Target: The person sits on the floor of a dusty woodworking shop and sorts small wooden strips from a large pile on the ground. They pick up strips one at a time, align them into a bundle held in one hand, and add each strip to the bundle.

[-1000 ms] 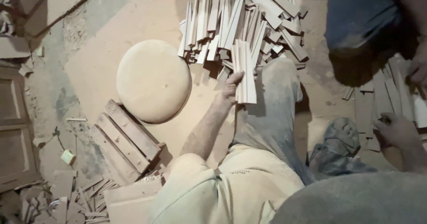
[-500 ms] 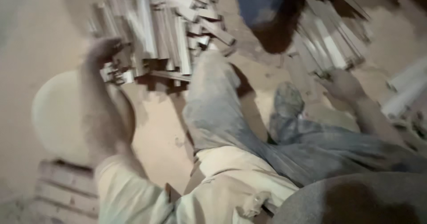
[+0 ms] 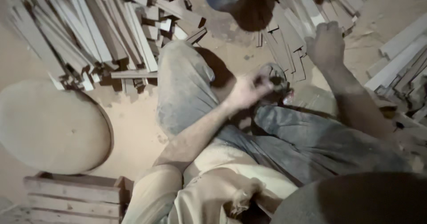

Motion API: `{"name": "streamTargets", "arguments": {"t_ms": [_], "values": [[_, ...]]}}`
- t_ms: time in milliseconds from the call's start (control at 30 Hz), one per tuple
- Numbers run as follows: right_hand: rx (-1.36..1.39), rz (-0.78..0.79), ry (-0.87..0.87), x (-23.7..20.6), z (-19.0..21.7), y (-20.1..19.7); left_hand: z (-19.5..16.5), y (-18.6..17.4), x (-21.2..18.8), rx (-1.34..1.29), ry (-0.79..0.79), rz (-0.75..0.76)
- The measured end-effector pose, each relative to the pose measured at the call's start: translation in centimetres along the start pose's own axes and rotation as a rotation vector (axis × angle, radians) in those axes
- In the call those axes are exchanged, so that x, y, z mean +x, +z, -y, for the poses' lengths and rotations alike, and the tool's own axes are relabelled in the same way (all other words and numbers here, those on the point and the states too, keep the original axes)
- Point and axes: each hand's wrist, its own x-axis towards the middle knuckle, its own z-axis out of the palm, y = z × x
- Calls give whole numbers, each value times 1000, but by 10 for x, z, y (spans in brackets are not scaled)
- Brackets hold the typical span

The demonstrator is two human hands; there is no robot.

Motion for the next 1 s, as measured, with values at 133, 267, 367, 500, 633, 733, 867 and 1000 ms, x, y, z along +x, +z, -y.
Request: {"name": "streamTargets", "arguments": {"t_ms": [133,267,367,500,633,733,867,1000], "values": [[89,-106,-23,10,-17,11,27,14,28,181,-4,159],[156,-62,-10,5,-28,29,49,16,50,-48,-193,33],[128,-18,7,1,-33,39,59,23,51,-251,-309,51],[62,4,-15,-5,-36,28,66,27,56,-254,-193,51],[1071,455,310,-32,0,13,70,31,64,-637,-224,59],[1115,698,232,-51,46,18,74,29,65,-661,-351,174],[631,435,33,-36,36,10,69,26,71,-1187,-294,188],[189,-203,-127,-1,-33,2,68,24,76,-1201,-290,118]]}}
